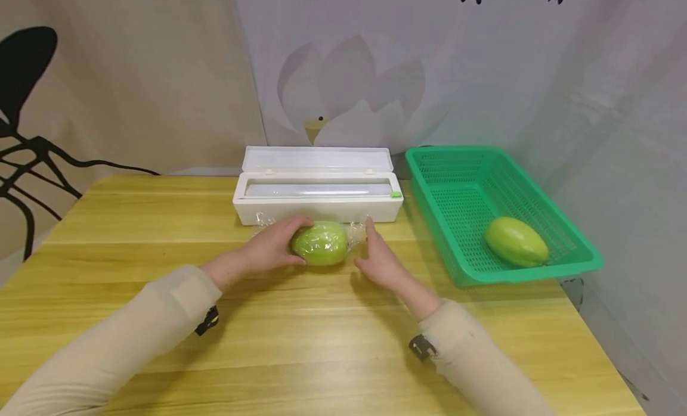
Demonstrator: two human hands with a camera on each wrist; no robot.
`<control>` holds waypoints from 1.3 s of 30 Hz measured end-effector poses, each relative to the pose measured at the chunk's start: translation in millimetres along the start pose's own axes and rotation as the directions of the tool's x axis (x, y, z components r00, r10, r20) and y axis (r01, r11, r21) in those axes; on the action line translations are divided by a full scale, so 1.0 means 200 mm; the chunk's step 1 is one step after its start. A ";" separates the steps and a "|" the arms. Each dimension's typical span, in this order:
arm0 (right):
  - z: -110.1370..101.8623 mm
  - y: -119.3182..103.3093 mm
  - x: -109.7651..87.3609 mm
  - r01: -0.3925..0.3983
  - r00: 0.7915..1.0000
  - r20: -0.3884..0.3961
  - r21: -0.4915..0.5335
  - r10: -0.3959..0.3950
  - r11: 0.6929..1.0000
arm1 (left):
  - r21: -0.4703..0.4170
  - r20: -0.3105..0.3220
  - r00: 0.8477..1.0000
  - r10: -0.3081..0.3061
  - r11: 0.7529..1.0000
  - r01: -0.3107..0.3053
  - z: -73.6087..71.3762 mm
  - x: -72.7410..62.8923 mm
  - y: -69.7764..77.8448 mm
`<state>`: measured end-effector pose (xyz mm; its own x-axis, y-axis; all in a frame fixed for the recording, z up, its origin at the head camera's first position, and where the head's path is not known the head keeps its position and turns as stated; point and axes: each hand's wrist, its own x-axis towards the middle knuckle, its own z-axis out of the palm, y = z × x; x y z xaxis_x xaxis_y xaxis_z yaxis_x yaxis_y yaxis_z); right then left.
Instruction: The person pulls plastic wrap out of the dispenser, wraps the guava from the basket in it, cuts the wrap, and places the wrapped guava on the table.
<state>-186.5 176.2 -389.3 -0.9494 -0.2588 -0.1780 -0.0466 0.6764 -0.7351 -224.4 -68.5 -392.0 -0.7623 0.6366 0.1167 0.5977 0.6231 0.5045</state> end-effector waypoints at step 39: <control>0.02 -0.09 0.08 0.231 0.970 0.110 -0.157 -0.215 0.960 | -0.125 0.174 0.985 0.007 0.992 0.015 -0.05 -0.01 0.03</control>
<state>-200.1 156.1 -381.7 -0.8770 -0.4727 -0.0864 -0.3126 0.6977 -0.6446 -222.6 -69.9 -381.3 -0.7033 0.7103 -0.0300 0.5506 0.5709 0.6090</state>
